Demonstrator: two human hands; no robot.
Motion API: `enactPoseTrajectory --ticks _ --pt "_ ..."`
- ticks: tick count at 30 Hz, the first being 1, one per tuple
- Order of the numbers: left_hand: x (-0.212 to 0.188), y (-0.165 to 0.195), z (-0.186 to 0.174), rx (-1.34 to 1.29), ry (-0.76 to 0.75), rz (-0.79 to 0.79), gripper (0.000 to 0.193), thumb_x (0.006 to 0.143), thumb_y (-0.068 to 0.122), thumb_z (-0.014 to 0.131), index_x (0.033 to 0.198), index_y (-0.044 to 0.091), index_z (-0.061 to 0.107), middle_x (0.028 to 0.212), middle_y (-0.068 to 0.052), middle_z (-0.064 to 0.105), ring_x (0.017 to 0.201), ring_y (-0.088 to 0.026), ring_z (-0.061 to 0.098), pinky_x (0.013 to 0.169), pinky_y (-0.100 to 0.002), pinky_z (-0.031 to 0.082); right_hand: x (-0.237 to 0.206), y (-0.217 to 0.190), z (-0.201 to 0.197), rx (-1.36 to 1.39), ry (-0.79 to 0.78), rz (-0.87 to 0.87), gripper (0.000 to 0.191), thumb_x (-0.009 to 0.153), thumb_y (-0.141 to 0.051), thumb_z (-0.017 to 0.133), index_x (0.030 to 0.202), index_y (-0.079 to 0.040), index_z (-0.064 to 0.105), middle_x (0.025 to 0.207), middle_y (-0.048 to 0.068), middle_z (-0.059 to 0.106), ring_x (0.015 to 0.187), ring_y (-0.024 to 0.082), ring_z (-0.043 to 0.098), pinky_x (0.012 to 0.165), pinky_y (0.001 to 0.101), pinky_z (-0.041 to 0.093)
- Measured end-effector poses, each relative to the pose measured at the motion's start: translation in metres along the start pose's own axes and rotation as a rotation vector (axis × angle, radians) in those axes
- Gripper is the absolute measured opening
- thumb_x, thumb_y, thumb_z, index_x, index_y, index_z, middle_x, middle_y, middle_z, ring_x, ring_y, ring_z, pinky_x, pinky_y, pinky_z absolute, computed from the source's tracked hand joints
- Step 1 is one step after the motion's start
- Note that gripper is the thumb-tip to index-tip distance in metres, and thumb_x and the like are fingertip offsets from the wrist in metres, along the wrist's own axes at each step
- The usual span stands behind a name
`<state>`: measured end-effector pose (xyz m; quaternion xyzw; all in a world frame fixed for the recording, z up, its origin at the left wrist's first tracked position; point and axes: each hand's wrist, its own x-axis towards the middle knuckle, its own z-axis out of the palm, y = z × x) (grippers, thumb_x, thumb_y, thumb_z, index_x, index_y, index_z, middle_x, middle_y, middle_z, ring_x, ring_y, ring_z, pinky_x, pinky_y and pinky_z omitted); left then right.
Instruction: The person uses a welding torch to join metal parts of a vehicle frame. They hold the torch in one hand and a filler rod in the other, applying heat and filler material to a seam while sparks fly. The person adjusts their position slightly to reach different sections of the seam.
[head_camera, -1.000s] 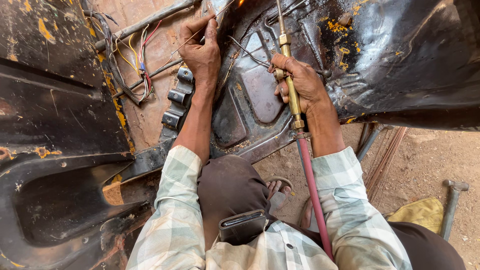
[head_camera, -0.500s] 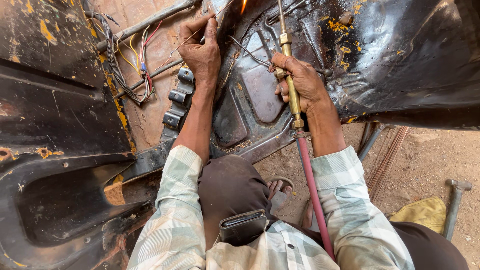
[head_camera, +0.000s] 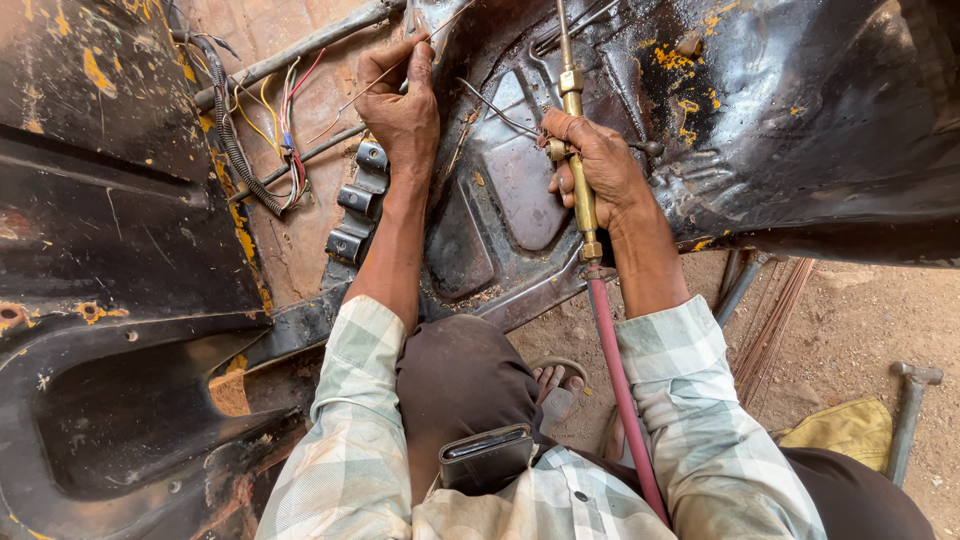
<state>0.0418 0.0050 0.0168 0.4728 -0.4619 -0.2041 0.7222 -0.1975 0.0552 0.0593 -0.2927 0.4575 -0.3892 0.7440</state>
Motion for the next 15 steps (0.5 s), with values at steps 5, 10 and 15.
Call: enactPoseTrajectory --ticks 5,10,15 --pt "0.0020 0.0010 0.0018 -0.018 0.003 0.005 0.008 0.098 0.002 0.073 0.104 0.000 0.068 0.103 -0.010 0.078 0.093 -0.014 0.075 0.085 -0.026 0.062 0.0017 0.0006 0.0004 0.002 0.006 0.003 0.032 0.092 -0.035 0.075 0.092 -0.004 0.067 0.065 -0.003 0.055 0.040 0.004 0.051 0.032 0.0209 0.043" --pt "0.0007 0.0018 0.0021 -0.012 0.008 -0.013 0.008 0.098 0.002 0.073 0.103 0.000 0.068 0.102 -0.010 0.078 0.092 -0.014 0.076 0.084 -0.026 0.062 0.0011 0.0002 -0.0010 -0.022 -0.003 0.008 0.032 0.091 -0.036 0.075 0.092 -0.005 0.068 0.067 -0.004 0.057 0.042 0.005 0.053 0.033 0.0219 0.042" --pt "0.0008 0.0010 0.0018 0.008 0.010 -0.013 0.008 0.098 0.002 0.073 0.104 0.000 0.068 0.102 -0.010 0.078 0.093 -0.014 0.076 0.084 -0.026 0.062 0.0006 0.0003 -0.0008 -0.026 -0.007 0.018 0.032 0.092 -0.037 0.075 0.092 -0.005 0.069 0.066 -0.005 0.055 0.042 0.004 0.052 0.033 0.0215 0.041"
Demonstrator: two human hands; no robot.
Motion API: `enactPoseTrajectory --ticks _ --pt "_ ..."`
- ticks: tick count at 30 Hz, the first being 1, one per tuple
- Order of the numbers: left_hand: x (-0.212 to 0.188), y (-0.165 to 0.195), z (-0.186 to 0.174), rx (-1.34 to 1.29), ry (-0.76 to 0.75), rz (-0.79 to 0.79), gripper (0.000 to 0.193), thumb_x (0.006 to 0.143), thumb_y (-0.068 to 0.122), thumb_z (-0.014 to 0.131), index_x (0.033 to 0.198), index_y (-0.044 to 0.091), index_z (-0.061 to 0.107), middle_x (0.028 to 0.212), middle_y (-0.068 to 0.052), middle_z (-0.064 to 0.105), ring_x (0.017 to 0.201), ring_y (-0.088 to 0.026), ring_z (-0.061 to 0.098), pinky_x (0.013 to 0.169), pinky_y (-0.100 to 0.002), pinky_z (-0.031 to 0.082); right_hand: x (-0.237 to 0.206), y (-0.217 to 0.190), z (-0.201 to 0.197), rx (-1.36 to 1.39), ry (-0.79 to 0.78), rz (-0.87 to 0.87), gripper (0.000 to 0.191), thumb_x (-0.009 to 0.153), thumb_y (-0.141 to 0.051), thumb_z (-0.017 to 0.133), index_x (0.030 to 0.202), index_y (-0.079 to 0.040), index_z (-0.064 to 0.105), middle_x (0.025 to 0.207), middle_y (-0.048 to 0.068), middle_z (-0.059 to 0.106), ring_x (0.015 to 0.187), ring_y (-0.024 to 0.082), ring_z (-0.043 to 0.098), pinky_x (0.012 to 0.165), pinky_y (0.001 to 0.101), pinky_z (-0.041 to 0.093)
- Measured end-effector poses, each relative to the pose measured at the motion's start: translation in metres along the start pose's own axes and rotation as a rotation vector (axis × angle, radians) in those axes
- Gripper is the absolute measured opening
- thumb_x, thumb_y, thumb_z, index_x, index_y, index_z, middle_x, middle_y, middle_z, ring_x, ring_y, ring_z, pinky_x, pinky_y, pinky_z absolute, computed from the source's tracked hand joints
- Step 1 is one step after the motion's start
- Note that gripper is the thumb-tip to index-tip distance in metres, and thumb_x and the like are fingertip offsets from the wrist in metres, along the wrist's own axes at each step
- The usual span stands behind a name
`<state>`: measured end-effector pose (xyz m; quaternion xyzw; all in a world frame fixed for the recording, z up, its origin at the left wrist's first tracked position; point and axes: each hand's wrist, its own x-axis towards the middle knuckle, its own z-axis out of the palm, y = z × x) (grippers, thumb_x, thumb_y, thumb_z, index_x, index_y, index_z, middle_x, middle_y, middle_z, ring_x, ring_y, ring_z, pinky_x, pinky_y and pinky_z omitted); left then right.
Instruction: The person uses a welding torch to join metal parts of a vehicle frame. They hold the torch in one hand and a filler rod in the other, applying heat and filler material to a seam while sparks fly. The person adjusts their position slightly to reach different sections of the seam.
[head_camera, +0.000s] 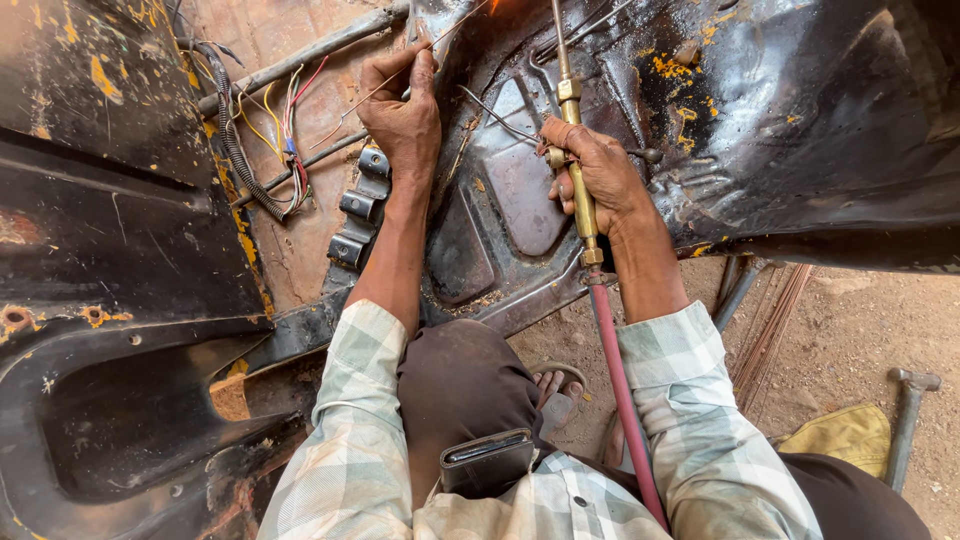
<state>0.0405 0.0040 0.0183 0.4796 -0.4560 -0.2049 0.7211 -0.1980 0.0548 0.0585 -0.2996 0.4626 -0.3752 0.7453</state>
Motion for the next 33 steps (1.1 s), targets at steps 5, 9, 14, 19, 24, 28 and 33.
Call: enactPoseTrajectory --ticks 5,9,14,19,24,28,33 --pt "-0.0007 0.0005 0.0002 0.004 -0.003 0.006 0.009 0.098 0.002 0.073 0.105 0.000 0.069 0.102 -0.010 0.078 0.093 -0.013 0.075 0.084 -0.026 0.062 -0.0007 -0.0011 0.0008 0.001 0.000 0.009 0.032 0.092 -0.037 0.075 0.092 -0.006 0.068 0.065 -0.005 0.055 0.042 0.004 0.052 0.033 0.0211 0.041" --pt "-0.0001 0.0021 0.0006 0.021 0.004 0.004 0.008 0.098 0.003 0.073 0.104 0.001 0.070 0.101 -0.010 0.078 0.092 -0.013 0.076 0.083 -0.026 0.062 -0.0013 -0.0026 0.0013 -0.002 0.003 -0.001 0.032 0.091 -0.036 0.075 0.092 -0.006 0.068 0.066 -0.005 0.057 0.041 0.004 0.053 0.032 0.0209 0.041" --pt "0.0006 0.0029 0.0004 0.010 0.000 -0.010 0.008 0.097 0.003 0.073 0.105 0.000 0.071 0.100 -0.009 0.078 0.092 -0.013 0.075 0.083 -0.025 0.062 -0.0009 -0.0017 0.0021 0.035 0.013 -0.001 0.032 0.092 -0.037 0.076 0.092 -0.005 0.067 0.066 -0.005 0.057 0.042 0.003 0.053 0.032 0.0204 0.040" --pt "0.0014 0.0004 0.0000 0.026 -0.022 0.015 0.006 0.099 0.002 0.073 0.104 0.000 0.071 0.102 -0.009 0.078 0.093 -0.013 0.075 0.084 -0.025 0.061 0.0011 0.0004 0.0010 0.011 0.012 -0.024 0.032 0.092 -0.036 0.075 0.093 -0.005 0.067 0.065 -0.005 0.057 0.042 0.004 0.054 0.033 0.0208 0.042" --pt "0.0037 -0.0020 0.0003 -0.005 -0.031 0.004 0.007 0.098 0.002 0.073 0.104 -0.001 0.071 0.103 -0.010 0.078 0.094 -0.013 0.075 0.086 -0.026 0.062 0.0032 0.0006 -0.0001 -0.012 0.007 -0.024 0.033 0.093 -0.037 0.074 0.092 -0.005 0.067 0.063 -0.005 0.057 0.041 0.005 0.054 0.032 0.0211 0.042" --pt "0.0041 -0.0025 0.0010 -0.051 -0.034 0.006 0.006 0.098 0.002 0.073 0.102 0.001 0.069 0.105 -0.010 0.078 0.095 -0.013 0.076 0.087 -0.027 0.063 0.0041 0.0018 -0.0003 -0.009 0.004 -0.032 0.032 0.093 -0.037 0.073 0.092 -0.006 0.067 0.064 -0.005 0.057 0.041 0.004 0.054 0.033 0.0211 0.043" --pt "0.0022 -0.0024 0.0010 0.028 -0.045 -0.004 0.005 0.099 0.001 0.074 0.103 0.000 0.072 0.101 -0.009 0.078 0.092 -0.012 0.074 0.084 -0.025 0.061 0.0046 0.0025 -0.0005 -0.007 0.001 -0.033 0.032 0.093 -0.037 0.074 0.092 -0.006 0.067 0.064 -0.005 0.057 0.042 0.004 0.054 0.033 0.0210 0.044"
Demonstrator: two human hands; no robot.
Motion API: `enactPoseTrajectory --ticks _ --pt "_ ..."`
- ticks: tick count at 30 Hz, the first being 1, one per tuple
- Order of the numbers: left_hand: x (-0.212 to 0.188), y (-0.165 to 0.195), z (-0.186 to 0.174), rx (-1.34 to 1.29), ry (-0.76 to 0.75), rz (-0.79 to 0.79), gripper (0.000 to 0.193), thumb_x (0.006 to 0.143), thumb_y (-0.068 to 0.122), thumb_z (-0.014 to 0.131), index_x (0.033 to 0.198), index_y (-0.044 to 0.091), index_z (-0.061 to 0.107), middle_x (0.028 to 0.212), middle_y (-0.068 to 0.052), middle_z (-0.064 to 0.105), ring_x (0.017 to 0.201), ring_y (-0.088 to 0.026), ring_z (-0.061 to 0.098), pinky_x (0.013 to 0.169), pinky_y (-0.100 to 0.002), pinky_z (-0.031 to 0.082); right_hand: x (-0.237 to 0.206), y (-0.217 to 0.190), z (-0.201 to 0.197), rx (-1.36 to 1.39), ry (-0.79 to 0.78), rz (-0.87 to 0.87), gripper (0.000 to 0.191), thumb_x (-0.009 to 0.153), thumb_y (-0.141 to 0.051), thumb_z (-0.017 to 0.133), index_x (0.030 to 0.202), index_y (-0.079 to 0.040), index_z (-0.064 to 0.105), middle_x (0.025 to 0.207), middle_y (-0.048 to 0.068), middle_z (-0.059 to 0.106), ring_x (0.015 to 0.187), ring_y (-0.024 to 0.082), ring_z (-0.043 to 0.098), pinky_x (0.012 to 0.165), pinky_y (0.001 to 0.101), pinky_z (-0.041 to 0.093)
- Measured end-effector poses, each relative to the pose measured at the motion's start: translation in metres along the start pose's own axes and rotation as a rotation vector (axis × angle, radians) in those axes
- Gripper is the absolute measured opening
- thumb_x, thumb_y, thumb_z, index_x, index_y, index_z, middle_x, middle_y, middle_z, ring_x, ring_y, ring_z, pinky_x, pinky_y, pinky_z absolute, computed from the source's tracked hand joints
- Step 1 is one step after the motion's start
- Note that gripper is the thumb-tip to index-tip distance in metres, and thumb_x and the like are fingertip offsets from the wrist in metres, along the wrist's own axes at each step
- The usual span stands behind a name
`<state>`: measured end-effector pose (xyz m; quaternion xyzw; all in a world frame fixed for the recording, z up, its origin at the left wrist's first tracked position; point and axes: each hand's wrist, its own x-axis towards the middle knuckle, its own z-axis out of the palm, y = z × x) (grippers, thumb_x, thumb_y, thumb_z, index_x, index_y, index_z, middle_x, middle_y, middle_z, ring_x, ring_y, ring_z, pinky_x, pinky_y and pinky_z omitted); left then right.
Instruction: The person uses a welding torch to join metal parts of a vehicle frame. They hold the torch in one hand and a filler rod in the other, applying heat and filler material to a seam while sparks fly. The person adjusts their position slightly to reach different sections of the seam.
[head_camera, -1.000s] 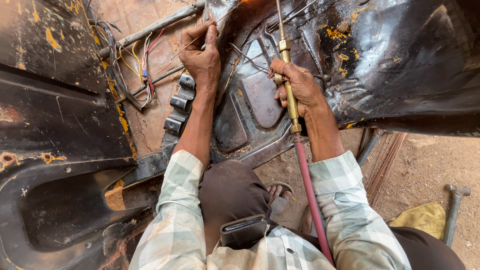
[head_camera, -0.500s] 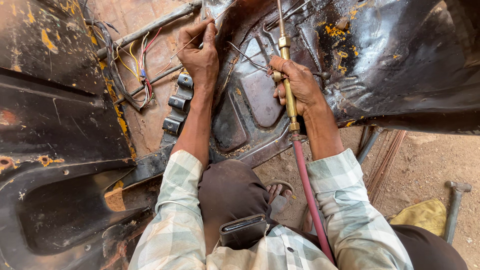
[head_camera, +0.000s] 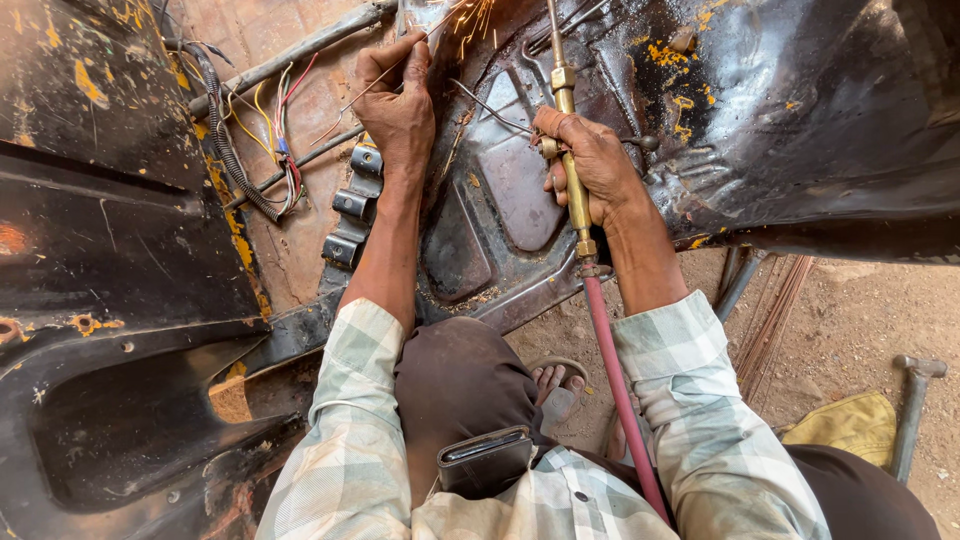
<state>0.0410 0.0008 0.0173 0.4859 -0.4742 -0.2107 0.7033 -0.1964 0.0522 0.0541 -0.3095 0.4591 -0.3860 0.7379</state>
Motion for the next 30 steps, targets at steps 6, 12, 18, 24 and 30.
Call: enactPoseTrajectory --ticks 6,12,18,24,30 --pt "0.0009 -0.0007 0.0002 -0.055 -0.030 0.002 0.005 0.098 0.001 0.074 0.101 0.001 0.070 0.104 -0.008 0.077 0.095 -0.012 0.074 0.086 -0.025 0.062 0.0006 0.0015 0.0002 -0.016 0.023 0.003 0.032 0.093 -0.037 0.075 0.093 -0.006 0.068 0.064 -0.004 0.058 0.042 0.005 0.055 0.033 0.0212 0.044" --pt "0.0003 0.0007 -0.0009 -0.006 -0.036 0.039 0.005 0.098 0.001 0.074 0.102 0.001 0.071 0.104 -0.009 0.077 0.095 -0.013 0.074 0.088 -0.026 0.061 0.0024 0.0023 -0.0012 0.004 0.015 0.007 0.032 0.092 -0.038 0.073 0.093 -0.006 0.067 0.066 -0.003 0.059 0.042 0.006 0.056 0.032 0.0221 0.044" --pt "0.0002 0.0043 -0.0005 -0.007 -0.033 0.022 0.005 0.098 0.001 0.073 0.103 0.001 0.071 0.105 -0.008 0.077 0.096 -0.013 0.075 0.088 -0.026 0.063 0.0007 0.0002 -0.0007 0.001 0.000 0.001 0.034 0.092 -0.038 0.074 0.092 -0.004 0.067 0.066 -0.003 0.057 0.042 0.005 0.055 0.033 0.0222 0.045" --pt "0.0009 0.0065 0.0011 -0.009 -0.014 0.002 0.005 0.097 0.000 0.073 0.102 0.000 0.072 0.102 -0.008 0.077 0.093 -0.013 0.074 0.085 -0.026 0.062 -0.0047 -0.0002 -0.0013 0.003 -0.003 0.028 0.033 0.092 -0.036 0.074 0.092 -0.004 0.067 0.068 -0.003 0.057 0.042 0.005 0.055 0.032 0.0214 0.043" --pt "0.0012 0.0033 -0.0007 -0.021 0.001 0.004 0.007 0.097 0.000 0.073 0.104 0.000 0.070 0.102 -0.009 0.077 0.092 -0.013 0.074 0.084 -0.025 0.061 -0.0059 0.0001 -0.0037 0.028 -0.031 0.018 0.033 0.093 -0.035 0.074 0.092 -0.003 0.067 0.069 -0.003 0.057 0.042 0.006 0.056 0.031 0.0207 0.043"
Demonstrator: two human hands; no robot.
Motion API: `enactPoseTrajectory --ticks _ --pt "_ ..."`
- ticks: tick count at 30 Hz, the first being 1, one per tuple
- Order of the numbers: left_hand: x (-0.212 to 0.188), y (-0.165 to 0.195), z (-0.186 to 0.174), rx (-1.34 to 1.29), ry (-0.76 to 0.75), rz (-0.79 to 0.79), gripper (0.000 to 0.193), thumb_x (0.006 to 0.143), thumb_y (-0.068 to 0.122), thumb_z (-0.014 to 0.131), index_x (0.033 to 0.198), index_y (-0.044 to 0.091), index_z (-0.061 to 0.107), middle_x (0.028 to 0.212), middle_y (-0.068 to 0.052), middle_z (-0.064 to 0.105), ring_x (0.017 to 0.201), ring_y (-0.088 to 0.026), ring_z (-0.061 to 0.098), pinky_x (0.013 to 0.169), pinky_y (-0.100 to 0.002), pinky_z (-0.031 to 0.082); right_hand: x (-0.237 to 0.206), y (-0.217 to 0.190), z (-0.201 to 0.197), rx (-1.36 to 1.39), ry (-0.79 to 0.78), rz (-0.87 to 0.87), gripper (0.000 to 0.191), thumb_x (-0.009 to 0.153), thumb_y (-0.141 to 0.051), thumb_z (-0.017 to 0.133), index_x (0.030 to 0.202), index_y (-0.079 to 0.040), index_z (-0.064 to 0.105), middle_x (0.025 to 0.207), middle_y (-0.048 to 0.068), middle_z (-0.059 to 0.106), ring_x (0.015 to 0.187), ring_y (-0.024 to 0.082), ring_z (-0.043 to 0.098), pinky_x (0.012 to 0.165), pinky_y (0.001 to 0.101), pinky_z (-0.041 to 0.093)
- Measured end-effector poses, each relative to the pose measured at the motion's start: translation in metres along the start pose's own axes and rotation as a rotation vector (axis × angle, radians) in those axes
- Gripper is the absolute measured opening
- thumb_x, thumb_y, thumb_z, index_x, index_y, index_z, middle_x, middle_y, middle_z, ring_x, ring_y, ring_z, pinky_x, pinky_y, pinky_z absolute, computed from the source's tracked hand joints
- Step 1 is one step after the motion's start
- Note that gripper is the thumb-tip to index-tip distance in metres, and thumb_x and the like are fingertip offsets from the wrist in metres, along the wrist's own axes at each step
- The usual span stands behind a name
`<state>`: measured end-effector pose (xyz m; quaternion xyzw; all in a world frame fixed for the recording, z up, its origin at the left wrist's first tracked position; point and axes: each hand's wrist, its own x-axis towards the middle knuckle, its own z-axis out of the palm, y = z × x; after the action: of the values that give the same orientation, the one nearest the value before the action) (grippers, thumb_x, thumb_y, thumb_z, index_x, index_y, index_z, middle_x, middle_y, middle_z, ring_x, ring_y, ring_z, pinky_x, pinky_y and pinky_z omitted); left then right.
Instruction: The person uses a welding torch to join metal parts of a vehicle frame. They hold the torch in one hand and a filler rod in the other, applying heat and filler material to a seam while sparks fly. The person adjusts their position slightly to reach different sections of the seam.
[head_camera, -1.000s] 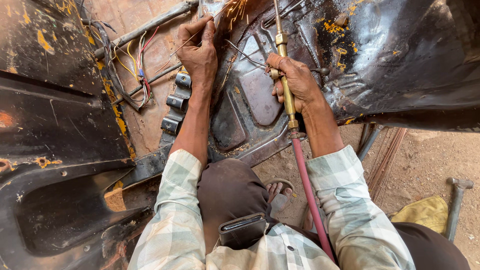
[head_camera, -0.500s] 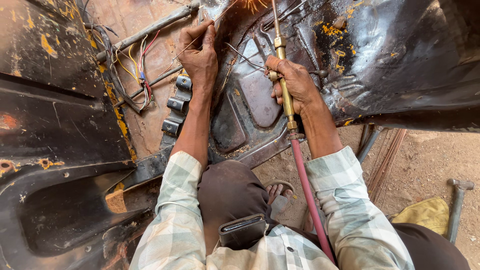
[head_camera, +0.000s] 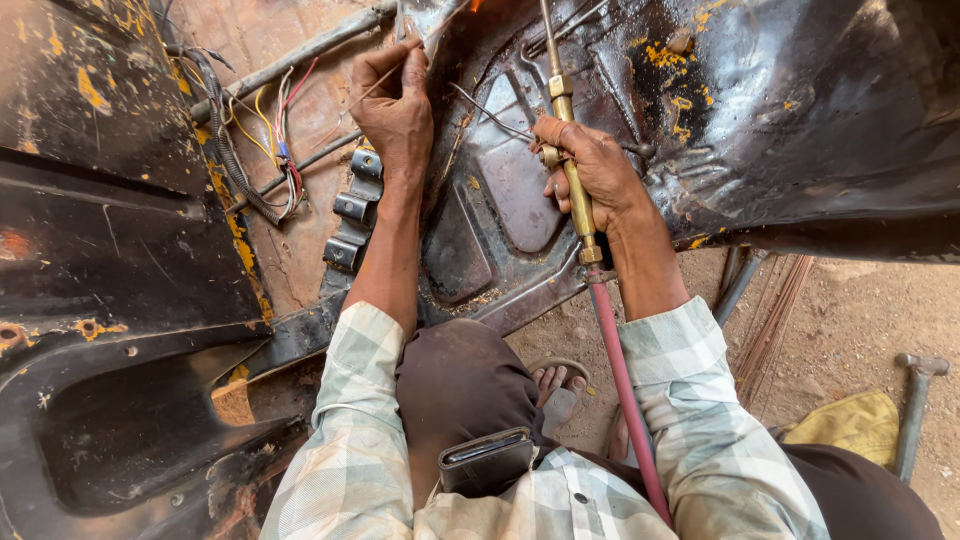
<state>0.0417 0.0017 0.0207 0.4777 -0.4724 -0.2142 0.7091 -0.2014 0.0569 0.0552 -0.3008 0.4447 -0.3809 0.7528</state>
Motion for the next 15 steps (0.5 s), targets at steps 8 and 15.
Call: enactPoseTrajectory --ticks 8,15 --pt "-0.002 -0.007 -0.003 -0.021 0.034 -0.009 0.009 0.098 0.000 0.072 0.107 -0.002 0.069 0.097 -0.011 0.078 0.091 -0.014 0.076 0.082 -0.026 0.061 -0.003 -0.003 0.004 -0.022 0.007 0.004 0.034 0.093 -0.036 0.074 0.093 -0.003 0.066 0.069 -0.003 0.058 0.043 0.004 0.057 0.031 0.0195 0.044" --pt "-0.004 -0.015 -0.003 -0.070 0.053 0.015 0.009 0.099 0.001 0.071 0.107 -0.002 0.068 0.099 -0.012 0.077 0.091 -0.014 0.075 0.084 -0.026 0.060 -0.002 -0.003 0.003 -0.026 0.004 0.006 0.034 0.093 -0.037 0.074 0.093 -0.003 0.067 0.069 -0.004 0.058 0.043 0.004 0.058 0.031 0.0193 0.044"
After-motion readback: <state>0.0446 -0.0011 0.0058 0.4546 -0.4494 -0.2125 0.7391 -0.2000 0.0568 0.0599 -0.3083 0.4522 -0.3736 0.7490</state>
